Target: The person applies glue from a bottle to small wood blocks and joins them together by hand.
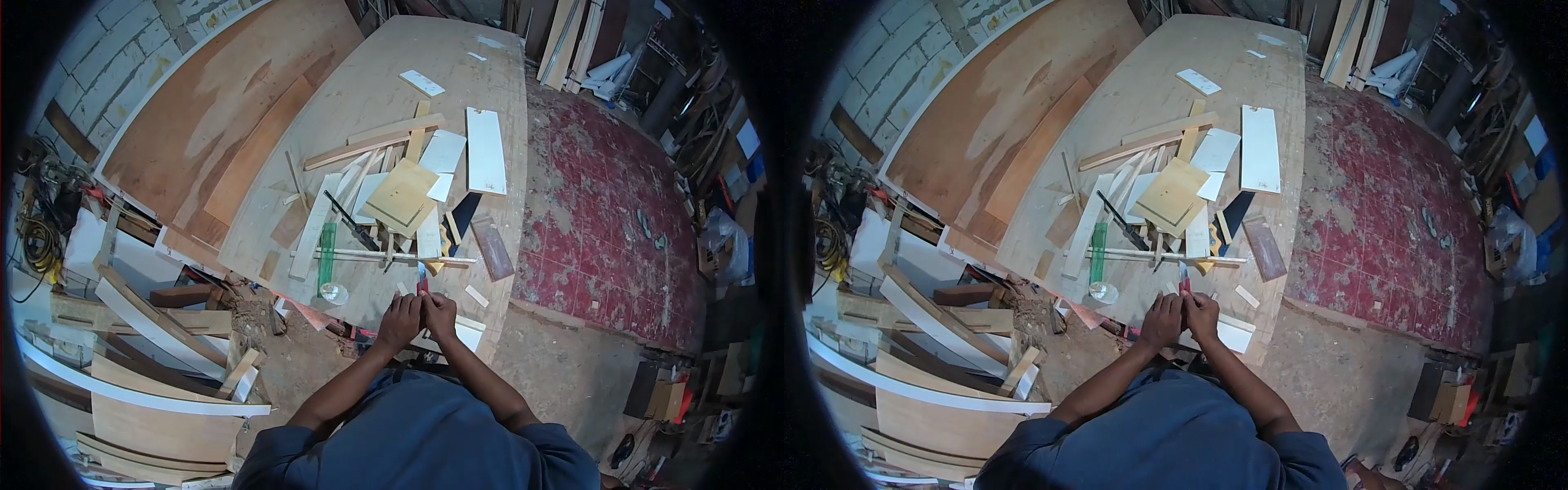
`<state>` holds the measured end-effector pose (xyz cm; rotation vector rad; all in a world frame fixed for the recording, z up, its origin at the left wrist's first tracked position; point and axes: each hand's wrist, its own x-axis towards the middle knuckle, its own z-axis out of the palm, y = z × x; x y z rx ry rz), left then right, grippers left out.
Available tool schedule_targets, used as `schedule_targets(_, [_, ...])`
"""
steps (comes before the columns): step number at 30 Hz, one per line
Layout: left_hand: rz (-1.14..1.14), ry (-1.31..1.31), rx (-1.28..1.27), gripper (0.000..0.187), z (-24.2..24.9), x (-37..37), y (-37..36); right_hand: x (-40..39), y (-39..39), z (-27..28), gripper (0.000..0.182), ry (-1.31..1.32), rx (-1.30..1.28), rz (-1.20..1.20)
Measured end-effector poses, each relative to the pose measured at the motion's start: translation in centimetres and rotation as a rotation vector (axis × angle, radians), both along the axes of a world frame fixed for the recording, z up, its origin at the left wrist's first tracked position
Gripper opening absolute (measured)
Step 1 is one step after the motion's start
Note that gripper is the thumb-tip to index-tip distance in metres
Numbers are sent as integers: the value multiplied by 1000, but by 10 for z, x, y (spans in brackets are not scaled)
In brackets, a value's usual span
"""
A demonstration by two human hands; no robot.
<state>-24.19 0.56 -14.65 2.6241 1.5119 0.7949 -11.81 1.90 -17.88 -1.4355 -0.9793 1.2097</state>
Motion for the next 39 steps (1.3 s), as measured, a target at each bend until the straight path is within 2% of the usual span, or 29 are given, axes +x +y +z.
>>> schedule_targets(3, [25, 50, -27, 23, -1, 2, -2, -9, -3, 1, 24, -26, 87, -88])
schedule_targets(8, [56, 111, -75, 25, 6, 2, 4, -23, 4, -3, 28, -10, 88, -141])
schedule_targets(11, [47, 9, -48, 23, 16, -7, 14, -30, 10, 14, 30, 86, 53, -203])
schedule_targets(13, [-35, -236, -251, 23, 28, -20, 18, -30, 15, 21, 26, 381, -170, -127])
schedule_targets(17, [-87, -348, -257, 25, 40, -48, 20, -53, 20, 32, 26, 559, -158, -113])
schedule_targets(23, [-152, -288, -248, 29, 47, -87, 27, -81, 25, 58, 29, 616, -265, -17])
schedule_targets(25, [-126, -247, -195, 26, 50, -96, 28, -90, 24, 62, 29, 496, -158, 30])
schedule_targets(29, [-83, -190, -166, 23, 54, -103, 32, -110, 28, 62, 28, 489, -146, -39])
schedule_targets(31, [-49, -150, -151, 18, 56, -107, 36, -123, 31, 57, 26, 460, 32, -135])
schedule_targets(32, [-50, -150, -151, 18, 57, -111, 39, -126, 30, 55, 26, 460, 32, -136])
schedule_targets(34, [-32, 23, -41, 20, 54, -119, 48, -131, 27, 70, 25, 452, -42, -131])
schedule_targets(37, [-58, 72, -18, 19, 53, -126, 53, -127, 27, 73, 23, 522, -142, -26])
schedule_targets(39, [-30, 38, -45, 18, 54, -125, 50, -132, 30, 64, 23, 548, -116, -62])
